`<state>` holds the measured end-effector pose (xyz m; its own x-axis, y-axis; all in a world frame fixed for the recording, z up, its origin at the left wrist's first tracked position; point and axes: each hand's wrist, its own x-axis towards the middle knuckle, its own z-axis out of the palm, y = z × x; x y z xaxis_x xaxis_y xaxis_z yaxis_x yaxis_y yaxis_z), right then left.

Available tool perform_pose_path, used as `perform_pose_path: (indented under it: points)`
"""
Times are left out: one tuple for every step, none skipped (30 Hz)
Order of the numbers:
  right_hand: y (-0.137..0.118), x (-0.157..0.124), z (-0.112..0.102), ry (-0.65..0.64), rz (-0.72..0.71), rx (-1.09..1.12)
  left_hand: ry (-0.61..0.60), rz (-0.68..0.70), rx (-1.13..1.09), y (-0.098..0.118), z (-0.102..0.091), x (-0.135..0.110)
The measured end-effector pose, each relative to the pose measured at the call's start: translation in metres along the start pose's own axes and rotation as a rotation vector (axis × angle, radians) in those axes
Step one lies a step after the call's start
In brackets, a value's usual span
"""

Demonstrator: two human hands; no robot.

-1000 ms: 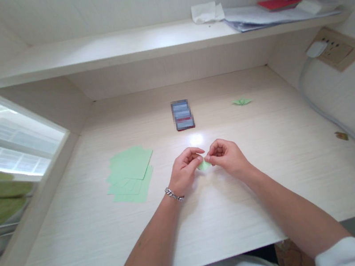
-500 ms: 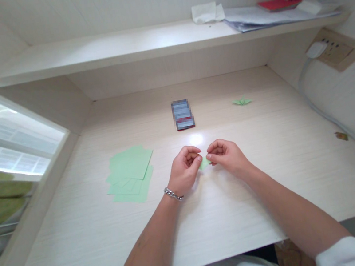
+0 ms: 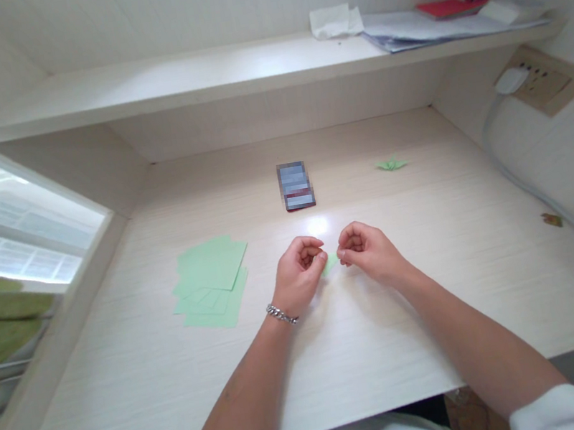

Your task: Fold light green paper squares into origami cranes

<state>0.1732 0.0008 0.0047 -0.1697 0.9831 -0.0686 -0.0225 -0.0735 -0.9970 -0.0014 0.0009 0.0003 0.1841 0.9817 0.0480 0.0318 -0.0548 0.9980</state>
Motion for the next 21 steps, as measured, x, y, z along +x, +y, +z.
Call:
perform_pose_path:
  points:
    - [-0.0008,-0.0003,-0.0003,0.004,-0.016,-0.014,-0.024,-0.008,0.027,0.0002,-0.0002,-0.0003]
    - [-0.0016,-0.0008,-0.0001,0.008,-0.031,-0.031,-0.047,-0.015,0.065,0.0005,-0.0006,-0.0005]
    - [-0.0023,-0.0015,0.0003,0.015,-0.045,-0.048,-0.069,-0.018,0.113,0.0007,-0.0011,-0.0008]
    - [-0.0028,-0.0021,0.0007,0.025,-0.054,-0.059,-0.087,-0.019,0.166,0.0008,-0.0017,-0.001]
    - [-0.0032,-0.0026,0.0011,0.031,-0.055,-0.06,-0.099,-0.016,0.22,0.0009,-0.0023,-0.0012]
    - [-0.0033,-0.0028,0.0011,0.031,-0.048,-0.05,-0.101,-0.009,0.268,0.001,-0.0029,-0.0014]
    - [-0.0032,-0.0027,0.0006,0.024,-0.032,-0.032,-0.092,0.002,0.309,0.001,-0.0034,-0.0016]
    - [-0.0031,-0.0022,-0.0003,0.013,-0.014,-0.011,-0.076,0.014,0.339,0.001,-0.0039,-0.0019]
    - [-0.0028,-0.0016,-0.0017,0.002,0.005,0.006,-0.061,0.024,0.363,0.0011,-0.0041,-0.0021]
    - [-0.0025,-0.0009,-0.0033,-0.013,0.02,0.01,-0.046,0.033,0.381,0.0012,-0.0042,-0.0024]
    - [-0.0021,-0.0002,-0.005,-0.028,0.028,-0.006,-0.035,0.041,0.394,0.0012,-0.0042,-0.0026]
    - [-0.0016,0.0003,-0.0065,-0.044,0.028,-0.046,-0.029,0.047,0.405,0.0012,-0.004,-0.0027]
    - [-0.0011,0.0006,-0.0075,-0.056,0.021,-0.104,-0.028,0.051,0.414,0.001,-0.0037,-0.0027]
    - [-0.0004,0.0006,-0.0081,-0.066,0.01,-0.175,-0.031,0.053,0.422,0.0006,-0.0033,-0.0026]
    - [0.0002,0.0003,-0.0081,-0.067,-0.005,-0.245,-0.037,0.053,0.426,0.0001,-0.003,-0.0025]
    - [0.0009,-0.0001,-0.0077,-0.058,-0.02,-0.305,-0.045,0.05,0.425,-0.0006,-0.0027,-0.0022]
    - [0.0015,-0.0006,-0.0069,-0.042,-0.033,-0.348,-0.055,0.044,0.422,-0.0014,-0.0025,-0.0018]
    - [0.002,-0.0009,-0.006,-0.025,-0.041,-0.376,-0.064,0.035,0.421,-0.0022,-0.0023,-0.0015]
    - [0.0023,-0.0011,-0.0051,-0.012,-0.044,-0.39,-0.072,0.027,0.424,-0.0029,-0.0023,-0.0012]
    - [0.0025,-0.001,-0.0043,-0.005,-0.043,-0.395,-0.077,0.021,0.433,-0.0033,-0.0025,-0.0009]
    - [0.0026,-0.0007,-0.0039,-0.007,-0.036,-0.388,-0.081,0.021,0.448,-0.0033,-0.0027,-0.0008]
